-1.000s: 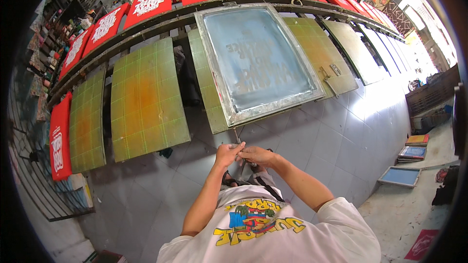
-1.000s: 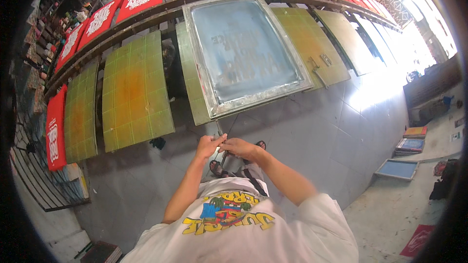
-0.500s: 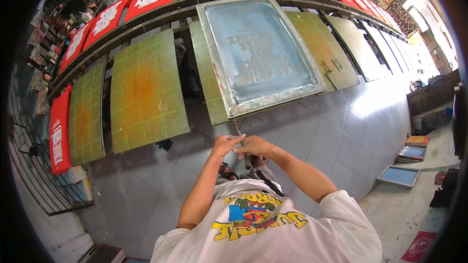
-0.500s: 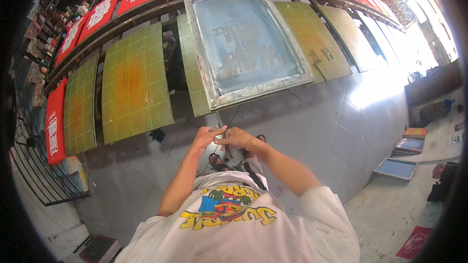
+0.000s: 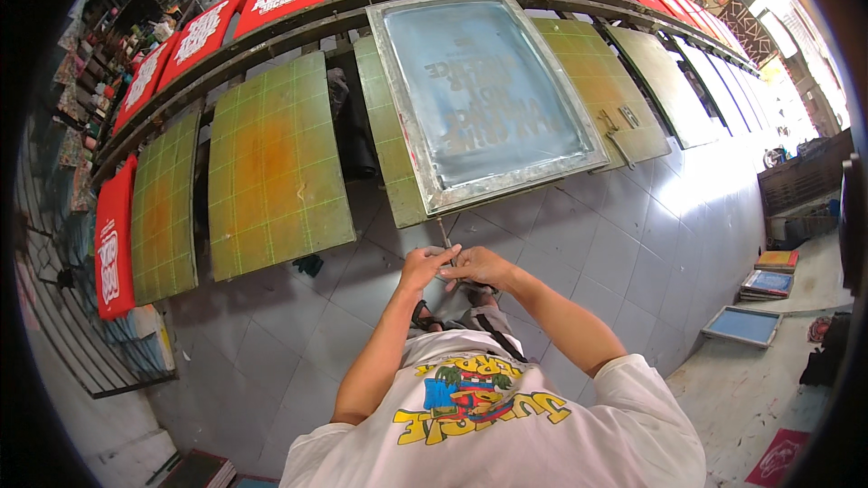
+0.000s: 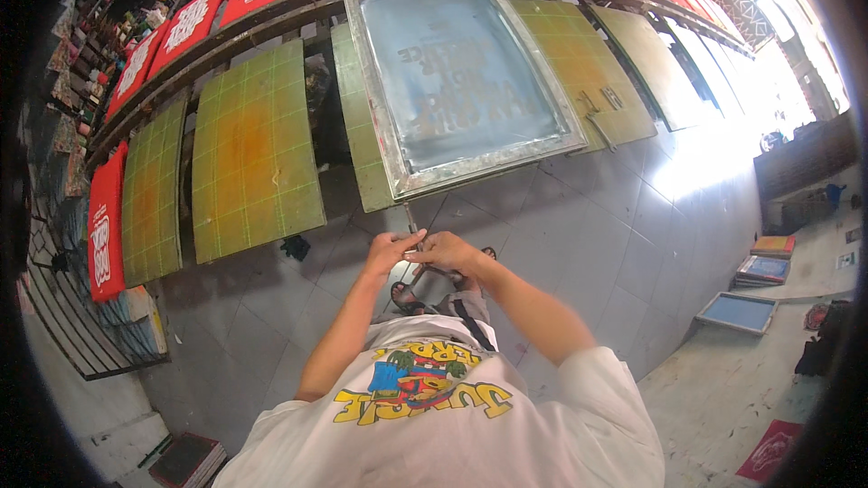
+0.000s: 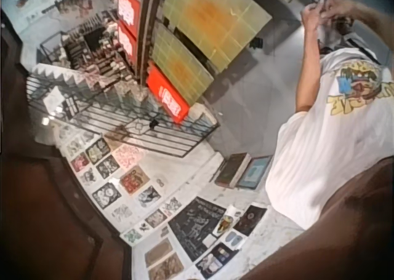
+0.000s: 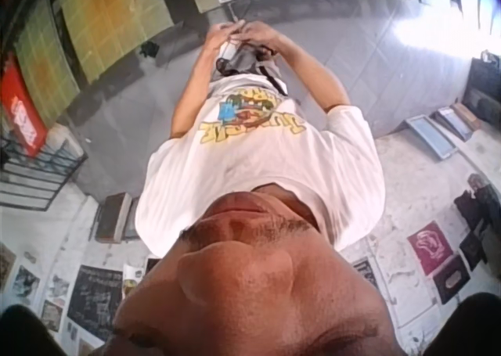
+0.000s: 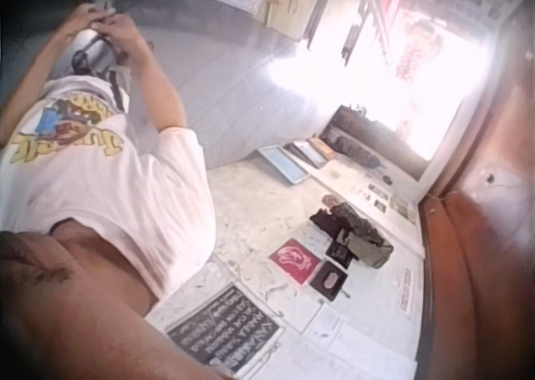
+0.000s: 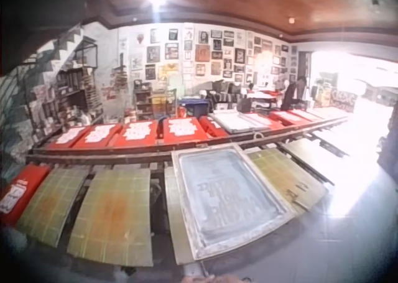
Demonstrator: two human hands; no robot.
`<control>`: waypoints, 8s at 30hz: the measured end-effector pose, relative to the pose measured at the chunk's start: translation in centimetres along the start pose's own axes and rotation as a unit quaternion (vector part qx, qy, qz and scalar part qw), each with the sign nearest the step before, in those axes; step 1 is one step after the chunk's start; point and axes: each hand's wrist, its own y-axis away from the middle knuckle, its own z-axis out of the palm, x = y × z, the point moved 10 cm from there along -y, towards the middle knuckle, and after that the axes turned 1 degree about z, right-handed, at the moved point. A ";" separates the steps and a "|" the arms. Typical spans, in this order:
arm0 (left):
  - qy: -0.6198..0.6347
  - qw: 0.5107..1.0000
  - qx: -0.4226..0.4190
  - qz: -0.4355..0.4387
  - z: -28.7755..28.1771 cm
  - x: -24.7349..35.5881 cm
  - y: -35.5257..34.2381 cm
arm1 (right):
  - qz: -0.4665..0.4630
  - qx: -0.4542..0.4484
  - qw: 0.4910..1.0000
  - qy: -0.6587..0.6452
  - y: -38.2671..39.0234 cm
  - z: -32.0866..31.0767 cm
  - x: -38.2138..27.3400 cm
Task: The person uses a wrench to tighten and adjust the position of a screen printing frame on a production line.
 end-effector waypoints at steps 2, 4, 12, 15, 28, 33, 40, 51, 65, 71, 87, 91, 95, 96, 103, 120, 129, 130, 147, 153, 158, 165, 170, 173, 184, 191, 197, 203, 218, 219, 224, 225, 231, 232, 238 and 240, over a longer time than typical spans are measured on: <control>-0.007 1.000 0.012 -0.006 -0.4 0.2 0.2 | -0.014 -0.011 0.995 -0.102 0.2 1.2 -0.2; -0.031 0.999 0.018 -0.014 -0.9 0.3 0.6 | -0.049 -0.055 0.950 -0.305 1.2 2.6 -1.4; 0.049 0.995 -0.085 0.003 0.7 0.1 -0.1 | -0.011 -0.041 0.998 -0.054 0.8 0.0 0.1; 0.055 0.994 -0.083 -0.034 1.0 -0.3 0.3 | -0.006 -0.042 0.995 -0.085 0.7 0.6 0.2; 0.033 0.994 -0.102 -0.028 1.0 0.2 0.7 | -0.038 -0.072 0.991 -0.110 0.2 2.0 1.1; 0.029 0.997 -0.061 -0.039 1.2 1.2 0.7 | 0.013 -0.024 0.998 -0.049 2.2 1.4 -2.0; 0.094 0.980 -0.176 -0.023 2.4 0.3 0.3 | -0.122 -0.156 0.955 -0.220 1.9 4.3 -2.5; 0.170 0.984 -0.027 -0.038 -0.6 -0.4 -0.5 | -0.035 -0.050 0.991 -0.120 1.4 2.1 -0.1; 0.133 0.988 0.079 0.021 -0.6 2.4 -1.1 | -0.082 0.148 0.985 -0.035 7.1 0.6 -3.9; 0.155 0.986 -0.002 0.057 0.7 2.7 -1.3 | -0.061 0.187 0.980 0.031 7.5 -0.7 1.8; -0.030 0.989 0.131 0.066 -1.8 2.8 -1.8 | -0.086 0.041 0.925 -0.369 -1.8 2.4 0.4; -0.070 0.989 0.089 0.094 -0.4 5.1 -0.8 | -0.126 0.039 0.910 -0.393 -3.2 2.3 -0.3; 0.019 0.997 0.022 0.070 -1.0 2.7 -2.3 | -0.078 0.063 0.918 -0.384 -2.8 2.7 -0.7; -0.001 0.997 0.034 0.068 -2.2 1.4 -2.6 | -0.053 0.047 0.917 -0.392 -0.7 3.1 -3.4; -0.036 0.998 0.020 0.056 -1.2 4.0 -1.9 | -0.067 0.131 0.954 -0.261 -1.5 0.0 -0.9; 0.092 0.994 -0.053 -0.013 -0.2 3.1 -2.2 | -0.096 0.106 0.931 -0.337 -2.0 -0.4 0.2; 0.090 0.994 0.023 -0.065 -0.4 2.6 -1.8 | -0.111 0.277 0.944 -0.143 0.2 -2.6 -2.4; 0.094 0.994 0.022 -0.056 -0.5 2.5 -1.8 | -0.107 0.274 0.946 -0.137 0.0 -2.7 -2.2; -0.037 0.996 -0.056 -0.051 0.5 -0.5 -1.3 | -0.052 0.230 0.971 -0.036 4.7 -3.2 1.3; -0.014 0.998 -0.047 -0.048 -2.7 2.6 1.8 | -0.063 0.557 0.828 0.002 17.4 -16.1 6.2; 0.038 0.995 0.071 0.060 -6.6 11.3 0.4 | -0.019 0.723 0.680 0.117 25.8 -33.4 7.1; 0.054 0.937 0.321 0.124 -12.4 16.9 -6.2 | 0.047 0.694 0.696 0.177 23.2 -50.0 1.4; -0.135 0.884 0.436 0.099 -13.4 17.2 -10.2 | 0.108 0.619 0.726 0.279 18.5 -57.0 5.2; -0.154 0.865 0.472 0.075 -12.5 18.7 -11.4 | 0.062 0.619 0.748 0.231 18.5 -55.4 -1.5; -0.126 0.836 0.532 0.045 -12.9 21.5 -15.6 | 0.020 0.424 0.887 0.185 1.0 -55.3 -9.9; -0.002 0.835 0.550 -0.006 -9.1 22.3 -10.9 | 0.000 0.480 0.847 0.231 6.2 -55.1 -12.0; 0.169 0.769 0.600 0.143 -5.7 20.9 -1.5 | -0.125 0.526 0.815 0.211 14.5 -51.2 -15.8; 0.334 0.688 0.580 0.278 -2.5 13.0 7.2 | -0.226 0.560 0.768 0.216 25.0 -41.9 -24.9; -0.539 0.402 0.624 0.398 11.4 25.9 45.7 | -0.655 0.262 0.422 0.569 39.9 -2.0 -36.1; -0.577 0.445 0.581 0.362 11.1 26.7 44.4 | -0.668 0.237 0.389 0.588 40.5 -0.2 -35.7; -0.411 0.641 0.551 0.342 7.0 16.3 41.9 | -0.702 0.115 0.223 0.666 41.1 8.9 -32.6; -0.364 0.665 0.566 0.324 7.0 14.3 41.1 | -0.748 0.092 0.203 0.625 42.0 9.6 -32.2; -0.155 0.701 0.618 0.321 7.1 9.0 37.1 | -0.775 0.217 0.235 0.545 46.4 5.2 -30.7; -0.132 0.688 0.639 0.318 6.4 8.5 37.9 | -0.753 0.277 0.237 0.548 47.2 3.0 -29.7; -0.083 0.637 0.694 0.325 -0.7 10.6 41.5 | -0.403 0.610 0.661 0.172 43.4 -22.6 -16.6; -0.032 0.669 0.676 0.307 -3.7 11.7 40.6 | -0.288 0.565 0.766 0.107 37.7 -27.0 -8.2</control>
